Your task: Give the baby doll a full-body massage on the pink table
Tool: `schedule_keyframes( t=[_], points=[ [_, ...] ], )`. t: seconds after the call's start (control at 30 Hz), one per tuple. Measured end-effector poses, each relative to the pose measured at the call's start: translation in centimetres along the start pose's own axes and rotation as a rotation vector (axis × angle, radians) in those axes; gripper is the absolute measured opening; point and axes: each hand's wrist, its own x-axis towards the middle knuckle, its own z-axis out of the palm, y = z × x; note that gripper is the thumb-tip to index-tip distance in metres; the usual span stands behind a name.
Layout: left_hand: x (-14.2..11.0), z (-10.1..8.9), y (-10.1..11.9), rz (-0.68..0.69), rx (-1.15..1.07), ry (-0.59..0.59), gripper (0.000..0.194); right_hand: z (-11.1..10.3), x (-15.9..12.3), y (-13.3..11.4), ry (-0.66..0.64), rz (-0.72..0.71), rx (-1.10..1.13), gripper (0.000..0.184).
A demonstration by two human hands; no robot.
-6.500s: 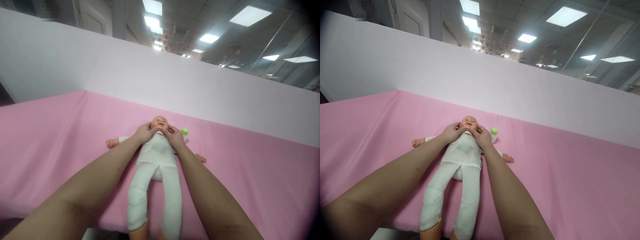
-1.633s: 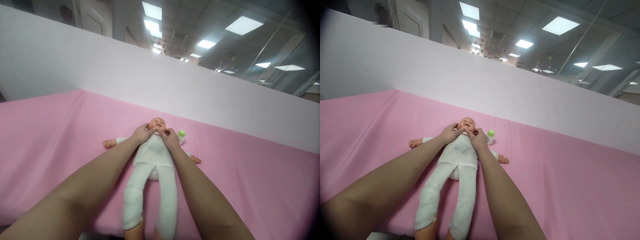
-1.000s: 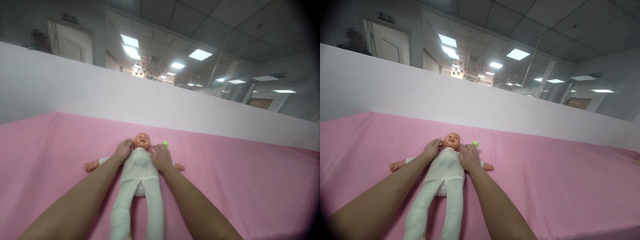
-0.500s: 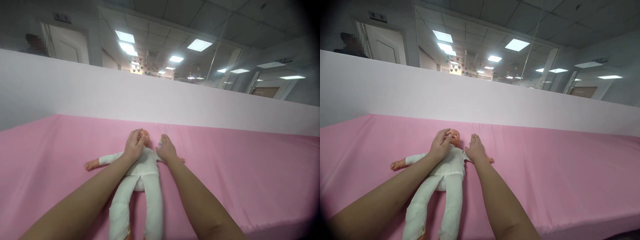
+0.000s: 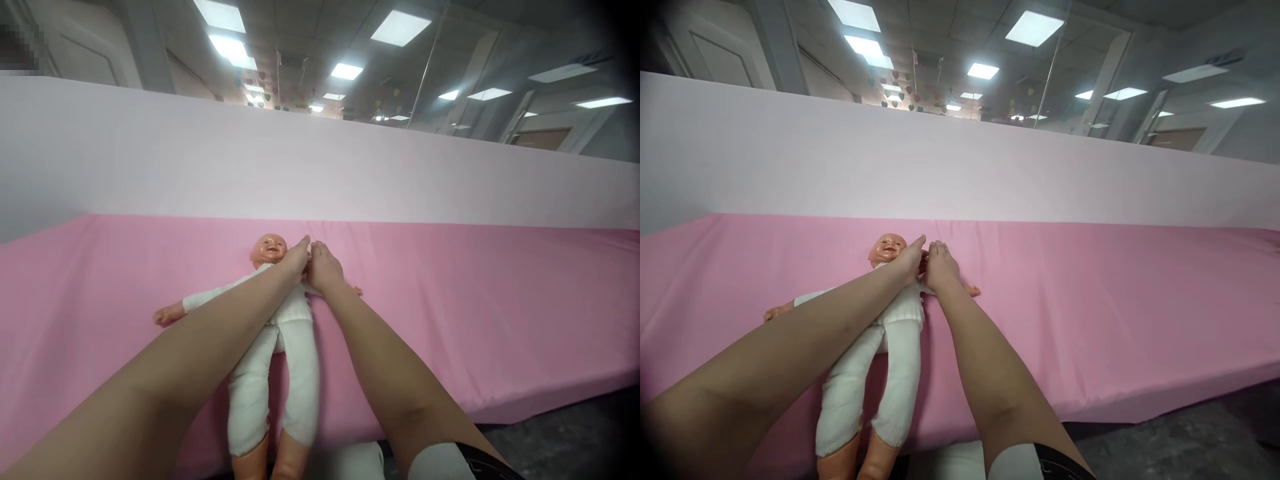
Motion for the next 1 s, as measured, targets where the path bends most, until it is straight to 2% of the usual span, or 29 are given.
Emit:
schedule_keyframes(
  t=[0.1, 0.2, 0.37, 0.43, 0.5, 0.53, 0.6, 0.67, 0.77, 0.87, 1.0],
  points=[
    [-0.7, -0.7, 0.4, -0.062, -0.129, 0.001, 0.054, -0.2, -0.3, -0.2, -0.002, 0.007, 0.008, 0.083],
    [-2.3, -1.8, 0.8, -0.036, -0.244, 0.034, 0.042, -0.1, -0.6, 0.1, 0.007, 0.010, 0.036, 0.077],
    [-6.5, -5.4, 0.6, 0.024, -0.469, 0.061, 0.045, -0.6, -0.8, 0.3, 0.041, -0.009, 0.052, 0.076],
    [-8.4, -7.3, 0.1, 0.023, -0.539, 0.066, 0.047, -1.5, -1.4, -1.1, 0.121, -0.032, 0.078, 0.066],
    [-10.1, -8.7, -0.4, 0.034, -0.592, 0.061, 0.049, -2.5, -2.6, -3.6, 0.208, -0.096, 0.160, 0.051],
    [-10.8, -9.2, -0.6, 0.037, -0.616, 0.069, 0.050, -3.1, -3.4, -5.2, 0.212, -0.163, 0.225, 0.046],
    [-11.8, -9.6, -0.6, 0.042, -0.676, 0.073, 0.053, -3.9, -5.4, -8.5, 0.099, -0.391, 0.327, 0.045],
    [-12.3, -9.6, -0.3, 0.042, -0.740, 0.052, 0.060, -4.4, -7.2, -11.3, -0.045, -0.606, 0.309, 0.062],
    [-12.2, -9.8, 0.4, 0.006, -0.773, 0.011, 0.070, -4.3, -8.6, -13.2, -0.161, -0.631, 0.230, 0.076],
    [-11.8, -11.2, 0.7, 0.010, -0.784, 0.018, 0.072, -4.0, -9.1, -13.3, -0.212, -0.610, 0.175, 0.079],
    [-11.9, -12.9, 0.7, 0.082, -0.900, 0.030, 0.071, -4.2, -10.3, -13.5, -0.247, -0.729, 0.204, 0.083]
  ],
)
